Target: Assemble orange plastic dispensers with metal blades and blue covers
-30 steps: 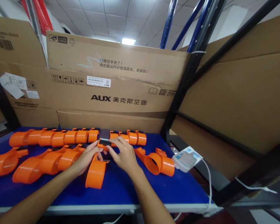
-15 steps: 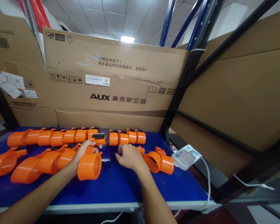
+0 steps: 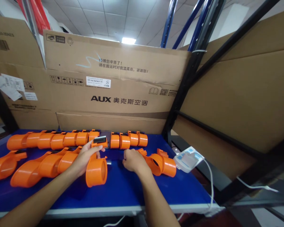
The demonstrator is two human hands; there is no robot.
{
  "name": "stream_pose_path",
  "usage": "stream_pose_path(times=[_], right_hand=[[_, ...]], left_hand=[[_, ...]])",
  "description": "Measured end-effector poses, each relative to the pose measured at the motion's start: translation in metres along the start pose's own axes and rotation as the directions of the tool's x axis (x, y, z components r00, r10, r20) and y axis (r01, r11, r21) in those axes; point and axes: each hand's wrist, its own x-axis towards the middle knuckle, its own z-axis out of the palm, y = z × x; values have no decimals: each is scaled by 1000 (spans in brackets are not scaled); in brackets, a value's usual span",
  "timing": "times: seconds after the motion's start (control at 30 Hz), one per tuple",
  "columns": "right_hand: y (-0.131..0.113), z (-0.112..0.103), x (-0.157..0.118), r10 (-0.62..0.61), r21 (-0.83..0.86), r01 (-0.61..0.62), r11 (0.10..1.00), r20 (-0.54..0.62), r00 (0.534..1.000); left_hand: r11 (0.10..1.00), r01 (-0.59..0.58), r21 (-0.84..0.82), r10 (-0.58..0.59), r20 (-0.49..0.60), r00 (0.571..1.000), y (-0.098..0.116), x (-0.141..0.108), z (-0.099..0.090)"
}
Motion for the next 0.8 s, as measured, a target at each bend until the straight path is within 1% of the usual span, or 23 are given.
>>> stream_pose_path(times=[0.2,0.27,0.33,0.4,0.43,0.53,0.6,0.63,0.7,0.8], right_hand=[[5,0,5,38,33,-34,999,-143,989],[3,0,6,21,104,4,995,-234,972],[0,0,5,-14,235,100,967,-344,939],[-6,1,4,-31,395,218,893,-428,903],[-9,3,4,-27,478,268,837,-453,891],[-20,8,3,9,691,371,620,-479,878],[-26,12,3,42,747,425,511,-515,856],[-29,13,4,53,751,452,482,-539,840],[-33,17,5,63,737,496,459,-583,810],[-37,22,7,40,718,542,436,-618,786]], left_hand=[[999,-12,46,11,20,1000,-4,1,-1],[998,-22,65,21,20,1000,-5,0,-1],[996,-30,86,29,18,999,-6,0,-1],[994,-36,102,34,17,999,-7,1,-1],[993,-38,108,36,17,999,-7,1,-1],[992,-41,118,37,35,999,-9,2,0],[991,-37,125,29,59,998,-9,2,0],[991,-35,129,26,69,997,-9,2,1],[991,-34,131,24,80,997,-9,2,1],[992,-37,117,28,78,997,-8,2,1]])
